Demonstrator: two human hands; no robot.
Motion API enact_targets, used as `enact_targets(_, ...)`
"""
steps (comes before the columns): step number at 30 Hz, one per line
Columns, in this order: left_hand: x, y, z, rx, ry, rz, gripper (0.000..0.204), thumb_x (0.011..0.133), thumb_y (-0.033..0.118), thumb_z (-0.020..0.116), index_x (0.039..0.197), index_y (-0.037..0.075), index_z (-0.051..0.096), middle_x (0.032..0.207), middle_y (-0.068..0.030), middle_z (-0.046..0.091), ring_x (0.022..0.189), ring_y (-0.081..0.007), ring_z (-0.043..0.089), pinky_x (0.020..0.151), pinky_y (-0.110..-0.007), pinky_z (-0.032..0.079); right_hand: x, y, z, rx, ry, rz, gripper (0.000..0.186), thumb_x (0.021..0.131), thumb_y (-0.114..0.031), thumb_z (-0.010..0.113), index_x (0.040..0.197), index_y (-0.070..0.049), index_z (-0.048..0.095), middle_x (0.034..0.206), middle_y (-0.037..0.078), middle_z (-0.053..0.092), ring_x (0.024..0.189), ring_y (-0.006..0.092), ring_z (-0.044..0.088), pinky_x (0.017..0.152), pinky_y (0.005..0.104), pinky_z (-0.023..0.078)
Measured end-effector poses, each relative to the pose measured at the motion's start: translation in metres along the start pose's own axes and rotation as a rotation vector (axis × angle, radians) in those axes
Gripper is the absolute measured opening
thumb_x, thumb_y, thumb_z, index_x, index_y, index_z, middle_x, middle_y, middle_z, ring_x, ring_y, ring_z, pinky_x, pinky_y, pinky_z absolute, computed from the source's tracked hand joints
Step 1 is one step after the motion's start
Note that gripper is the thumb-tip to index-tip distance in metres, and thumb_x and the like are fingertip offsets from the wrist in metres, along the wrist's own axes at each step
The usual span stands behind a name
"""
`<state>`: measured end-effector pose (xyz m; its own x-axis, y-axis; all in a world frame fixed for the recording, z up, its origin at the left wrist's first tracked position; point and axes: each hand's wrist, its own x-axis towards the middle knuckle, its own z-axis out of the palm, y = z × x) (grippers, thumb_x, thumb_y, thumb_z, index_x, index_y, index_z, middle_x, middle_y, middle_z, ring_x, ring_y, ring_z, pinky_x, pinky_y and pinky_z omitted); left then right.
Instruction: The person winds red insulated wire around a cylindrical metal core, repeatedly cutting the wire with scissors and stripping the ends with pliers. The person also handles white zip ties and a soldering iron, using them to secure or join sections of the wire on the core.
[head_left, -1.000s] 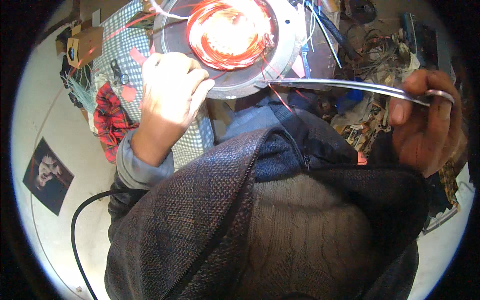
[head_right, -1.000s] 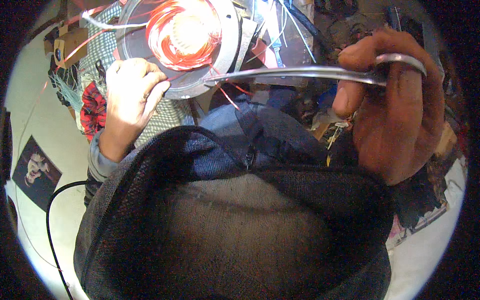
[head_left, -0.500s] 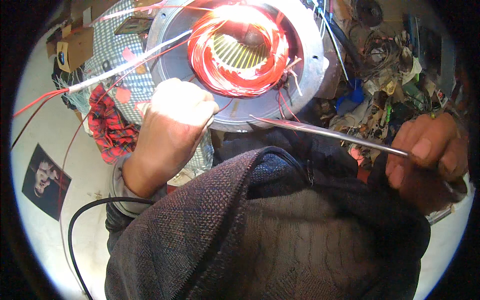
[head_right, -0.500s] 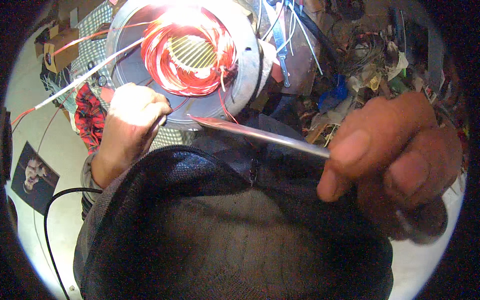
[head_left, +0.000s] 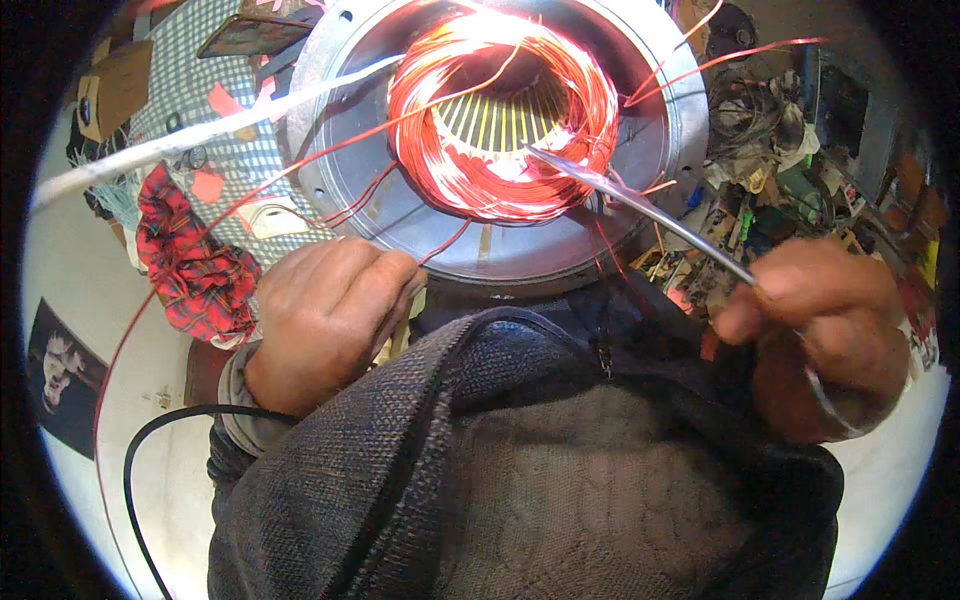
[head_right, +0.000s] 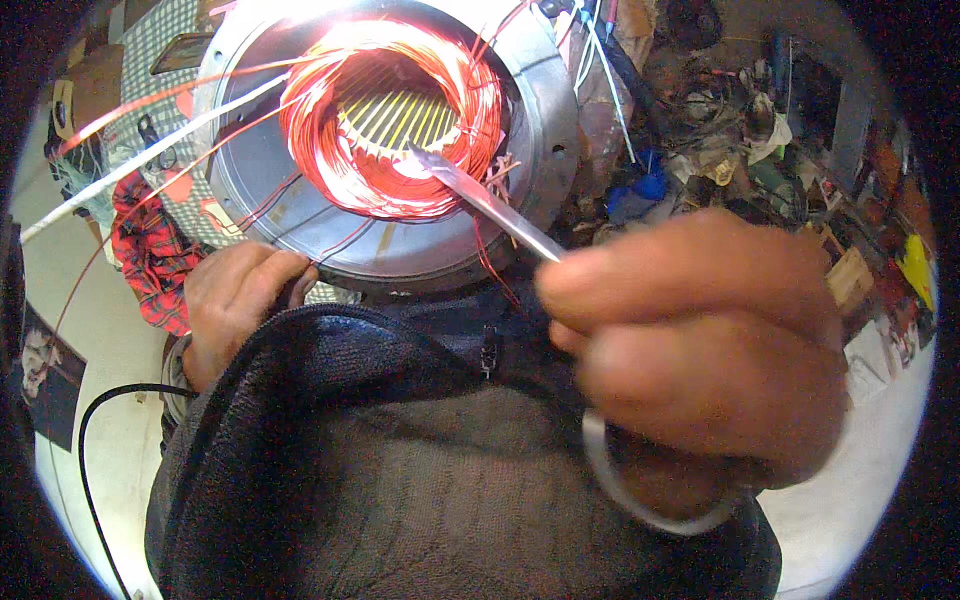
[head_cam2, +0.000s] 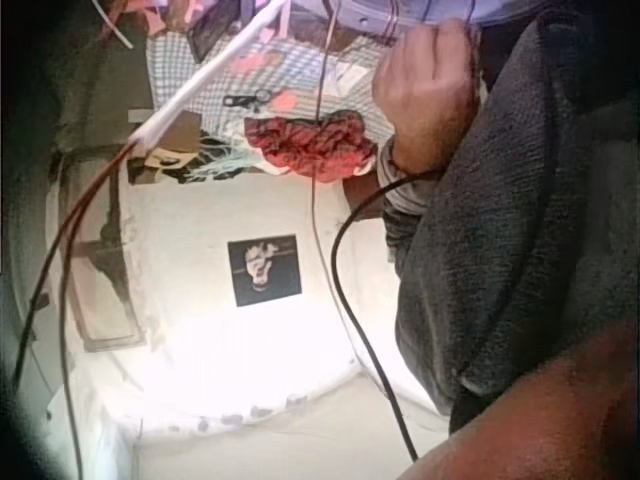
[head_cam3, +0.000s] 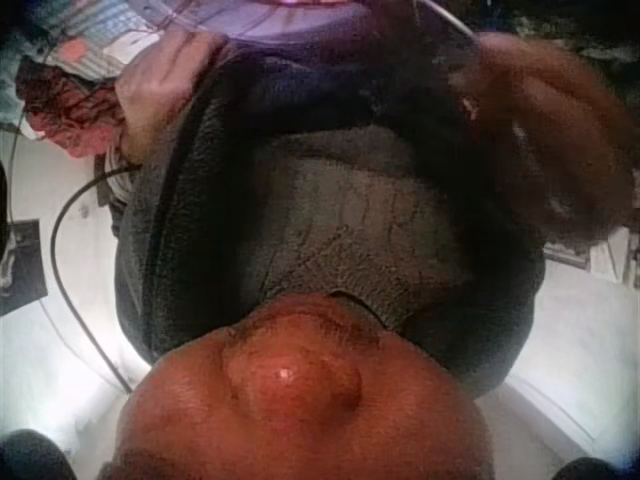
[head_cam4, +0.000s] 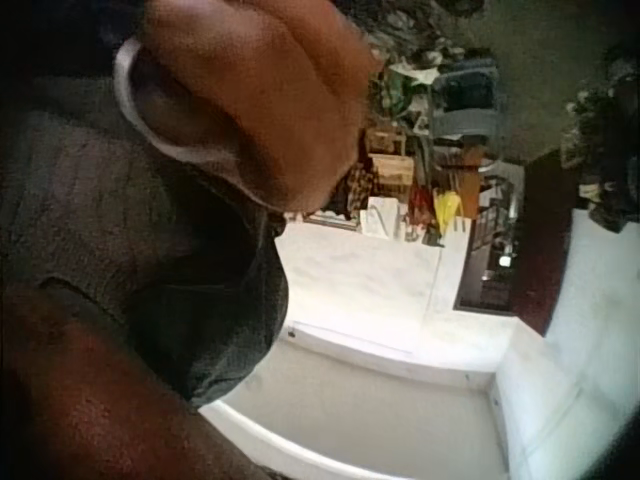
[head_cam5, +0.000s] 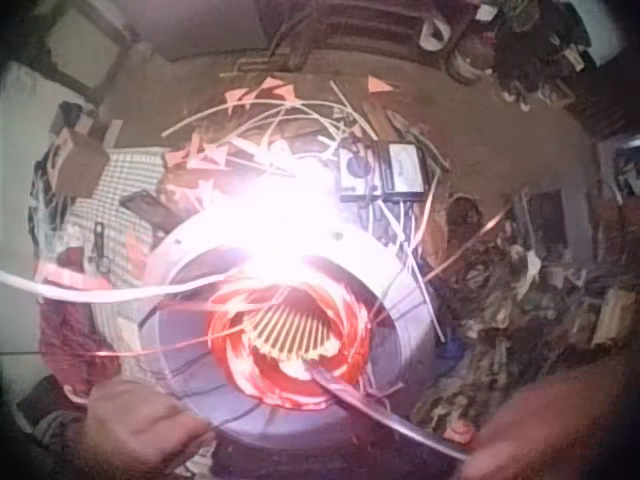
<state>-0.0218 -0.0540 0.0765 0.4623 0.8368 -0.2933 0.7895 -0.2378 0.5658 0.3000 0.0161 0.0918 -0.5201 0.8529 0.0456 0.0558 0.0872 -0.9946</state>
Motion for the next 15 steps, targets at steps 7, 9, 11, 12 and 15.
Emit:
enact_targets(7,-0.012,-0.019,0.010,-0.121,0.105,0.093,0.044,0.069,0.005,0.081,0.112,0.006,0.074,0.071,-0.0045,0.057,0.055,-0.0223,0.057,0.048,-0.037,0.043,0.021,0.002,0.030,-0.248,-0.095,0.073,0.033,0.106,-0.030,0.056,0.111,0.003,0.059,0.104,0.025,0.067,0.072,0.0222,0.068,0.064,0.0303,0.060)
enact_targets(9,-0.014,-0.022,0.015,-0.111,0.141,0.126,0.046,0.067,0.005,0.082,0.113,0.006,0.074,0.070,-0.0041,0.057,0.054,-0.0214,0.057,0.048,-0.036,0.042,0.024,0.005,0.032,-0.210,-0.097,0.075,0.036,0.106,-0.032,0.057,0.109,0.004,0.061,0.104,0.025,0.068,0.072,0.0219,0.068,0.065,0.0297,0.059)
enact_targets(11,-0.015,-0.023,0.019,-0.135,0.148,0.132,0.047,0.067,0.004,0.082,0.113,0.005,0.074,0.070,-0.0040,0.056,0.054,-0.0210,0.056,0.048,-0.036,0.042,0.025,0.006,0.033,-0.210,-0.114,0.084,0.036,0.107,-0.031,0.057,0.109,0.004,0.063,0.104,0.026,0.068,0.071,0.0217,0.068,0.064,0.0296,0.058)
enact_targets(12,-0.015,-0.023,0.019,-0.137,0.154,0.138,0.047,0.067,0.004,0.082,0.113,0.005,0.074,0.070,-0.0040,0.056,0.054,-0.0209,0.056,0.048,-0.036,0.042,0.025,0.007,0.033,-0.224,-0.124,0.083,0.036,0.107,-0.031,0.056,0.109,0.005,0.063,0.105,0.026,0.068,0.070,0.0215,0.068,0.064,0.0298,0.058)
enact_targets(15,-0.014,-0.023,0.020,-0.144,0.160,0.144,0.046,0.067,0.004,0.082,0.113,0.004,0.074,0.070,-0.0042,0.056,0.054,-0.0209,0.056,0.049,-0.036,0.042,0.024,0.004,0.032,-0.212,-0.104,0.143,0.036,0.108,-0.030,0.054,0.110,0.005,0.063,0.105,0.027,0.069,0.069,0.0212,0.068,0.065,0.0306,0.057)
